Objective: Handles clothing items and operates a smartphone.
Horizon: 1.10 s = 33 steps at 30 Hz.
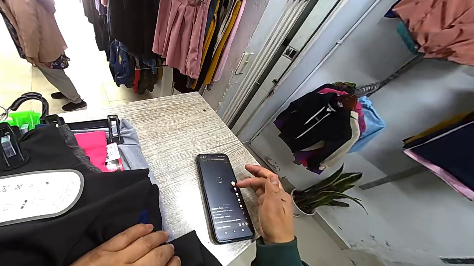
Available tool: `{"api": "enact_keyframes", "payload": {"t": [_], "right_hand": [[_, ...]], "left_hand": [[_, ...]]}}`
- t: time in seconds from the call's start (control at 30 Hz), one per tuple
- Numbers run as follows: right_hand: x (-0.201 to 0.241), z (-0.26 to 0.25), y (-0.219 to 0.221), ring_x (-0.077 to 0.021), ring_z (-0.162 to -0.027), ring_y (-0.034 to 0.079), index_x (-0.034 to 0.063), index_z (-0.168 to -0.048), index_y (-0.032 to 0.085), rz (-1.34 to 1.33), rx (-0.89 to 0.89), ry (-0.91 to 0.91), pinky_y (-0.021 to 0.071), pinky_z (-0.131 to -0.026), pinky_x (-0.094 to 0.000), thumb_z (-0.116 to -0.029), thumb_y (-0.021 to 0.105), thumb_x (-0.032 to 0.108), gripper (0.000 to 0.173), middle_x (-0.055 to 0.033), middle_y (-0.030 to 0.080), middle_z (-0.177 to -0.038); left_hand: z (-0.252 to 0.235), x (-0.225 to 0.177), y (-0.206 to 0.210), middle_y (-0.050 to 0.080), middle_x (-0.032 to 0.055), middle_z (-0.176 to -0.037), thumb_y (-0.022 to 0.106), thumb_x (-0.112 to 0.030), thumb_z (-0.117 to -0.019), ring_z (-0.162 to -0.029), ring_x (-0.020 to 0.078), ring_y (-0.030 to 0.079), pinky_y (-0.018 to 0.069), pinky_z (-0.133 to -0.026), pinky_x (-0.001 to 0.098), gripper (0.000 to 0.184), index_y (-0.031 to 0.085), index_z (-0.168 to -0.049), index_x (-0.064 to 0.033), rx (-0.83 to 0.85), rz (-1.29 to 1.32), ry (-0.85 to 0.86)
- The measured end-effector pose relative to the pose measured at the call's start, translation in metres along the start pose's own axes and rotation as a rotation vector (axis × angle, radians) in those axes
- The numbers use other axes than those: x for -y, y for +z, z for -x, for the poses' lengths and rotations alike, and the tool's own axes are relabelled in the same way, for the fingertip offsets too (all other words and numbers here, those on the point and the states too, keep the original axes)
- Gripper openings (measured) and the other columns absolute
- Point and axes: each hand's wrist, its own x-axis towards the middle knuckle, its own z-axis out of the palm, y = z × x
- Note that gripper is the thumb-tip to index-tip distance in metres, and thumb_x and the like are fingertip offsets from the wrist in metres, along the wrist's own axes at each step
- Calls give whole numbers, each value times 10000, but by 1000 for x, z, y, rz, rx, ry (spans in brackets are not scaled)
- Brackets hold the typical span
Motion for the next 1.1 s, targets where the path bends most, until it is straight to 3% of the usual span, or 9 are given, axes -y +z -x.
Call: {"api": "enact_keyframes", "payload": {"t": [0.17, 0.27, 0.4, 0.53, 0.67, 0.8, 0.9, 0.97, 1.1], "right_hand": [[-4, -1, -1, -310, -1006, 699, 138, -1359, 624, 15, 20, -7, 582, -865, -524, -1102, 203, 497, 611, -87, 725, -1145], [-2, -1, 0, -273, -945, 705, 162, -1358, 629, 68, 24, 22, 583, -776, -469, -1093, 205, 524, 618, -64, 743, -1107], [-2, -1, 0, -284, -965, 698, 145, -1330, 642, 43, 24, 9, 584, -811, -485, -1094, 211, 522, 619, -74, 732, -1122], [-4, 0, 0, -284, -1065, 679, 129, -1021, 703, 42, -14, -28, 594, -827, -490, -1095, 226, 523, 623, -44, 661, -1312], [-5, 1, -1, -283, -981, 687, 137, -868, 664, 44, -38, -64, 601, -740, -471, -1091, 253, 534, 613, -54, 673, -1247], [-2, 1, -1, -272, -1016, 675, 136, -794, 651, 45, -47, -111, 596, -787, -466, -1097, 327, 478, 560, -52, 683, -1185], [1, 12, -3, -305, -1042, 674, 106, -702, 647, -36, -47, -212, 608, -780, -490, -1042, 430, 227, 421, -80, 657, -1278], [-3, 21, -7, -343, -1147, 650, 110, -663, 646, -105, -11, -252, 604, -840, -503, -997, 487, 204, 381, -107, 636, -1349], [-2, 45, -6, -418, -1356, 508, 118, -719, 713, -136, 86, -250, 519, -1048, -565, -984, 541, 218, 332, -174, 529, -1485]], "left_hand": [[0, 1, 1, 674, 155, -1263, 621, -398, -983, -1277, 333, 602, 461, -1077, 474, 469, 605, -1284, -40, -10, 0, 5], [-1, 0, 0, 674, 158, -1268, 630, -392, -980, -1278, 336, 603, 460, -1078, 481, 469, 609, -1284, -35, -3, 7, -5], [0, 0, 1, 675, 157, -1265, 633, -393, -976, -1274, 335, 605, 463, -1073, 482, 468, 607, -1280, -38, -11, 8, -6], [0, 0, 1, 676, 156, -1265, 634, -395, -976, -1275, 329, 606, 463, -1076, 481, 462, 610, -1275, -43, -7, 9, -6], [0, 0, 1, 678, 151, -1259, 635, -400, -976, -1273, 331, 606, 464, -1075, 478, 468, 609, -1278, -43, -6, 2, 2], [0, 2, 6, 678, 143, -1249, 620, -414, -976, -1268, 326, 609, 469, -1068, 476, 456, 606, -1263, -60, -38, -12, 12], [1, 5, 14, 686, 120, -1218, 586, -436, -982, -1245, 310, 623, 490, -1044, 466, 439, 606, -1246, -86, -86, -43, 29], [1, 7, 17, 690, 108, -1195, 577, -449, -981, -1228, 300, 634, 504, -1028, 458, 436, 604, -1235, -96, -110, -61, 44], [1, 10, 18, 683, 113, -1203, 544, -489, -986, -1233, 306, 632, 507, -1026, 476, 477, 597, -1241, -89, -100, -54, 62]]}}
